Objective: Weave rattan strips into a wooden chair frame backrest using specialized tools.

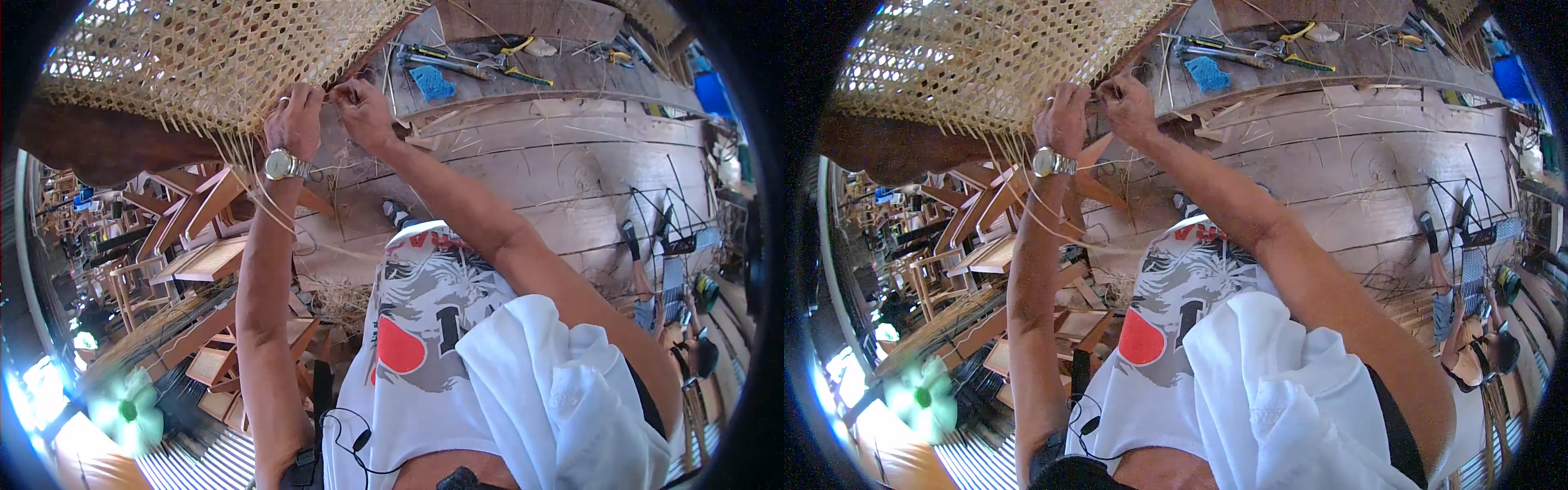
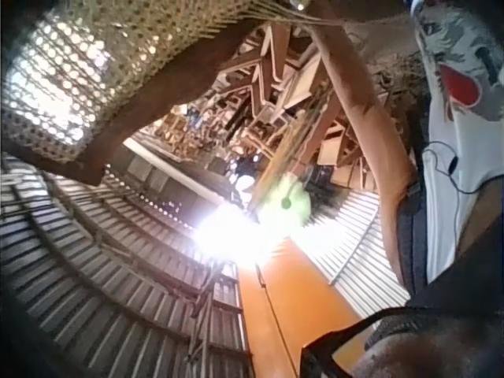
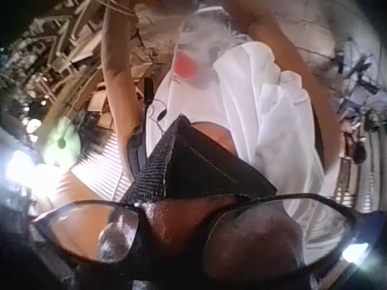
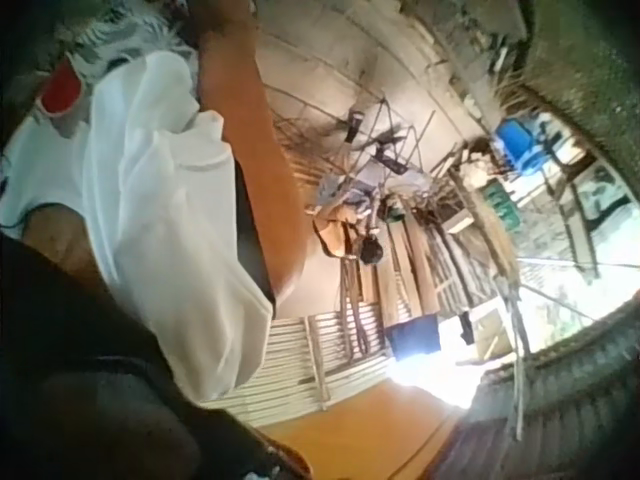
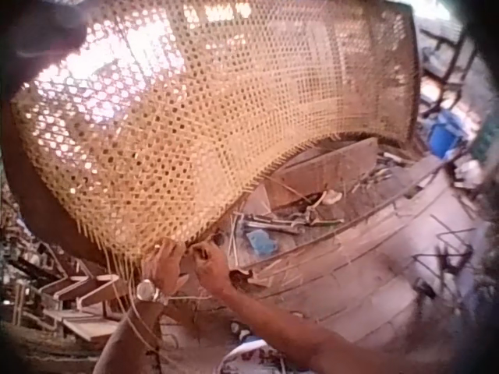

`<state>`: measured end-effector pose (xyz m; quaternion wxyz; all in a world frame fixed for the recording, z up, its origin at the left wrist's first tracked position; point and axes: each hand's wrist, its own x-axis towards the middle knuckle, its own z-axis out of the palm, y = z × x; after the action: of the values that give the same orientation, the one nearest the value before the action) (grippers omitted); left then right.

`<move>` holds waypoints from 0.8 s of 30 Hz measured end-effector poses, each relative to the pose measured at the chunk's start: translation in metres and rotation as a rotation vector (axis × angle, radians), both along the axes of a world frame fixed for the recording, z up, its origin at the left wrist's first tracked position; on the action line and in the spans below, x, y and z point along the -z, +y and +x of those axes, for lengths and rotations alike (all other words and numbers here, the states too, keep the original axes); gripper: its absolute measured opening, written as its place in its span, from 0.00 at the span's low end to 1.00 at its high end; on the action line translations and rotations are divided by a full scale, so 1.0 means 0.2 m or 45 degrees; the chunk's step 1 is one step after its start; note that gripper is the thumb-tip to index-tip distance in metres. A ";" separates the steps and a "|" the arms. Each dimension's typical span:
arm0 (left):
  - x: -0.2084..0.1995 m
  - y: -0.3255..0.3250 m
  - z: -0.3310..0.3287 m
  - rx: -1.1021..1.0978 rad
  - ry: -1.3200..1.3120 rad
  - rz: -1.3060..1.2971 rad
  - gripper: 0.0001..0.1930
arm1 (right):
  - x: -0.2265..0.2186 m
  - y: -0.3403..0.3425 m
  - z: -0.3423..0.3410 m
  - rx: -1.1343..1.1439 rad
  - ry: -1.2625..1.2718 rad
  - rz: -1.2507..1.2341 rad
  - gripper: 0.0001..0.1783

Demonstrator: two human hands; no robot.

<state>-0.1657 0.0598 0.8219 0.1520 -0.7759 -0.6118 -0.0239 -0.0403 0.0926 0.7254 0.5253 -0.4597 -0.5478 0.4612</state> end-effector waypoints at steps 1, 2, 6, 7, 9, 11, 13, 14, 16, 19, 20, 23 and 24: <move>0.01 0.01 0.00 -0.005 0.025 0.010 0.14 | -0.01 0.00 -0.02 0.044 0.063 -0.070 0.09; 0.02 0.02 0.00 -0.009 0.036 0.019 0.14 | -0.01 0.01 -0.04 0.090 0.113 -0.172 0.10; 0.04 0.03 -0.01 0.031 0.108 0.041 0.21 | -0.02 0.01 -0.07 0.159 0.175 -0.262 0.11; 0.04 0.03 -0.02 0.038 0.108 0.023 0.24 | -0.02 0.00 -0.06 0.170 0.139 -0.190 0.11; 0.04 0.03 -0.03 0.048 0.114 -0.015 0.32 | -0.03 -0.01 -0.06 0.186 0.069 -0.050 0.10; 0.03 0.02 -0.04 0.088 0.119 -0.006 0.37 | -0.04 -0.02 -0.06 0.194 0.016 -0.069 0.10; 0.02 0.01 -0.03 0.094 0.131 -0.014 0.41 | -0.05 -0.04 -0.06 0.199 0.013 -0.116 0.10; 0.02 0.00 -0.04 0.083 0.144 -0.025 0.41 | -0.06 -0.04 -0.06 0.203 0.040 -0.153 0.09; 0.02 0.00 -0.04 0.089 0.136 -0.028 0.42 | -0.08 -0.05 -0.06 0.198 0.075 -0.182 0.09; 0.03 -0.01 -0.05 0.149 0.076 0.018 0.43 | -0.09 -0.06 -0.07 0.173 0.098 -0.133 0.09; 0.04 0.00 -0.06 0.176 0.057 0.042 0.42 | -0.09 -0.07 -0.07 0.169 0.107 -0.104 0.10; 0.06 -0.01 -0.09 0.212 0.047 0.080 0.36 | -0.10 -0.10 -0.06 0.164 0.037 0.014 0.11; 0.07 0.00 -0.10 0.218 0.050 0.087 0.33 | -0.10 -0.10 -0.05 0.165 -0.001 0.059 0.12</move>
<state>-0.1854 0.0594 0.8075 0.1879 -0.8201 -0.5388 -0.0424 -0.0507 0.0727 0.7455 0.5644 -0.4821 -0.5276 0.4131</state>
